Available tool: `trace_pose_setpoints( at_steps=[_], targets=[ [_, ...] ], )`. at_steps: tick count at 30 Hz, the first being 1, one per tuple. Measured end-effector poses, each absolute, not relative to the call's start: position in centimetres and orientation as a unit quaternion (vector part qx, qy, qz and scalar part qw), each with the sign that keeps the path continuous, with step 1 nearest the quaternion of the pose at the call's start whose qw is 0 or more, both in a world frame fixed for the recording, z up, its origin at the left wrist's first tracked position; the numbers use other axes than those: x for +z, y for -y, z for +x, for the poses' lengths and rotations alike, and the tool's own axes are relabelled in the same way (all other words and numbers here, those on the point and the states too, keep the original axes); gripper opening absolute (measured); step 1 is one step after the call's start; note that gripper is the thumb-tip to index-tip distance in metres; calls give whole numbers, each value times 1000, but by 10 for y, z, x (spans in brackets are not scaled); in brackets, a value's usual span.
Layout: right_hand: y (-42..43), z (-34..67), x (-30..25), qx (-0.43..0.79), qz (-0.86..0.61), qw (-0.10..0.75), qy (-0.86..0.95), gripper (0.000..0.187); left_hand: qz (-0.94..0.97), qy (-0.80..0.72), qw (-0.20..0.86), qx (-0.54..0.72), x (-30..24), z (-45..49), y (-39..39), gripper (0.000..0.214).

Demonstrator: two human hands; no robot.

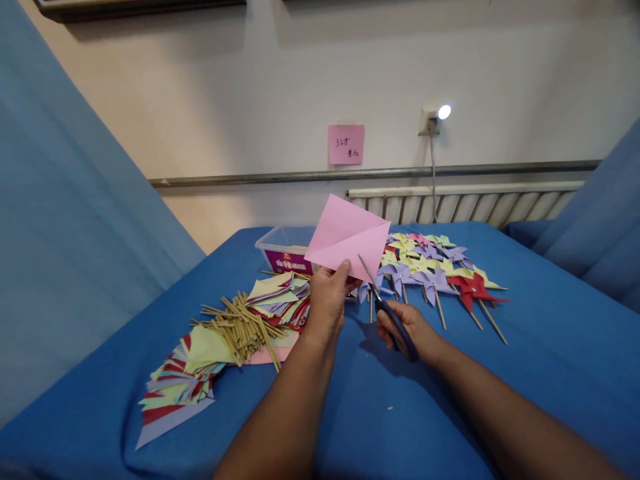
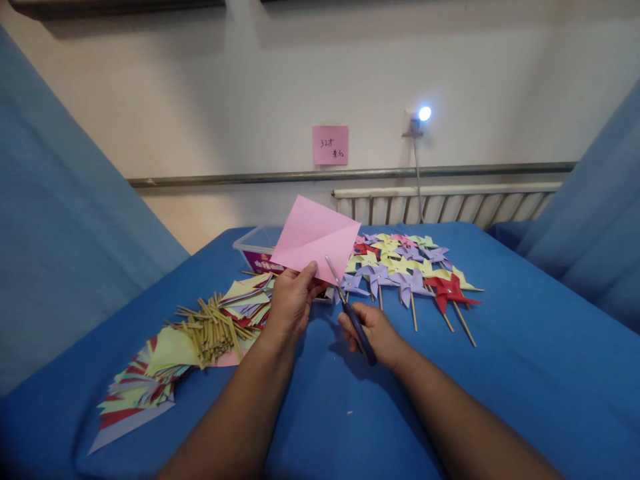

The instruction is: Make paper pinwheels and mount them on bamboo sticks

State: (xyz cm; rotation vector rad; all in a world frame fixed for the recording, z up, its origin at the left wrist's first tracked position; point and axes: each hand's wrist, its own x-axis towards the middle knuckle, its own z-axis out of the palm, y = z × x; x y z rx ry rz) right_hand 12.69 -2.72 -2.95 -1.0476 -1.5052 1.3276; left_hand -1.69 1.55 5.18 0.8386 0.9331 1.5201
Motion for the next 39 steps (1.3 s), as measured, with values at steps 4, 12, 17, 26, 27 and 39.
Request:
trace_pose_setpoints(
  at_steps=[4, 12, 17, 26, 27, 39],
  targets=[
    [27, 127, -28, 535, -415, 426, 600, 41, 358, -391, 554, 642, 53, -16, -13, 29],
    [27, 127, -27, 538, -412, 429, 597, 40, 363, -387, 555, 640, 51, -17, -15, 29],
    [28, 128, -26, 535, -418, 420, 603, 41, 374, -388, 550, 638, 46, -18, -18, 31],
    [27, 128, -29, 527, -416, 437, 599, 41, 390, -392, 549, 627, 42, -17, -22, 34],
    [27, 129, -28, 527, -416, 436, 599, 41, 390, -393, 548, 627, 42, -18, -22, 33],
    [29, 128, -23, 532, -424, 430, 593, 38, 392, -396, 549, 623, 42, -19, -23, 35]
  ],
)
